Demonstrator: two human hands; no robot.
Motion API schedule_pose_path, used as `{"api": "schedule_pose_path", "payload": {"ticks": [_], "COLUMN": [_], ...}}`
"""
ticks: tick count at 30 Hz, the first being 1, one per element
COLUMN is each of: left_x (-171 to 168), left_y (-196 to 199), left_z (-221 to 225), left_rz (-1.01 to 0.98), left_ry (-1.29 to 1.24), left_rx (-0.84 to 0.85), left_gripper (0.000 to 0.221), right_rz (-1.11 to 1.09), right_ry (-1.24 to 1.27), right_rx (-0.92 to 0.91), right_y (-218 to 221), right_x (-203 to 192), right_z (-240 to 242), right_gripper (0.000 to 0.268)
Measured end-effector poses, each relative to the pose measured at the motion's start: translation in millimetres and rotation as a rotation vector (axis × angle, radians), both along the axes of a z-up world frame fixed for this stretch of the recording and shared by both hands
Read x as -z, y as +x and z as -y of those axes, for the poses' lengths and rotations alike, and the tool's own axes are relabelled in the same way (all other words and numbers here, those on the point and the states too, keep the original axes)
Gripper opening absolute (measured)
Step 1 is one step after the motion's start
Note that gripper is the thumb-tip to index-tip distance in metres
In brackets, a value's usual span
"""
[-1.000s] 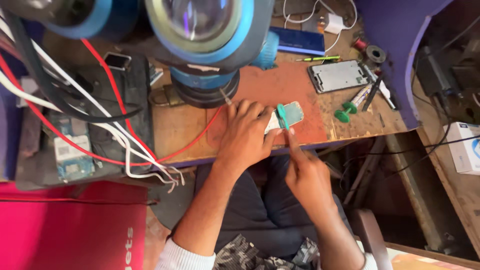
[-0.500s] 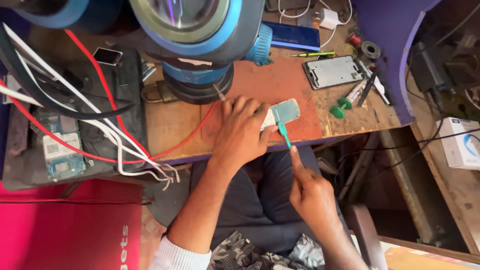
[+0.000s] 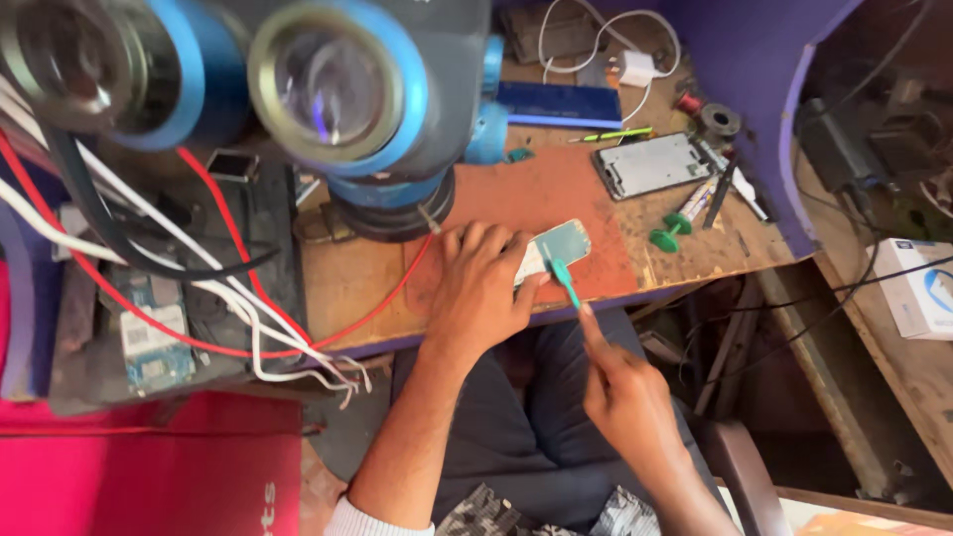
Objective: The person cleans a mobile phone motherboard with a brush, uses a soldering iron on the board, and uses pliers to strip a wire.
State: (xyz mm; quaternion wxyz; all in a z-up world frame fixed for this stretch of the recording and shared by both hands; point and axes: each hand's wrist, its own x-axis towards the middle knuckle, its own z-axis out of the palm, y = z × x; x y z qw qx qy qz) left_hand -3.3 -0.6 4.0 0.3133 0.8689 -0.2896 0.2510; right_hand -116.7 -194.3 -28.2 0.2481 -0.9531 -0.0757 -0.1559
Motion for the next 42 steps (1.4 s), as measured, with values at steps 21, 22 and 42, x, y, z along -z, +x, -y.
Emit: {"api": "schedule_pose_path", "payload": {"ticks": [21, 22, 42], "left_x": [2.8, 3.7, 8.6], "left_y": [-0.2, 0.6, 1.5], "left_z": [-1.6, -2.1, -1.4], "left_rz": [-0.001, -0.010, -0.002], "left_ry": [-0.022, -0.031, -0.029], "left_rx": [0.007, 0.001, 0.000], "left_gripper": [0.037, 0.037, 0.037], "right_rz": [0.063, 0.027, -0.004], "right_ry": [-0.040, -0.029, -0.097], "right_rx": [0.010, 0.034, 0.074], "right_y": [-8.8, -10.8, -14.7], "right_x": [6.4, 7.6, 10.7], "right_z": [-2.2, -1.3, -3.3], "right_gripper": [0.065, 0.064, 0.068]}}
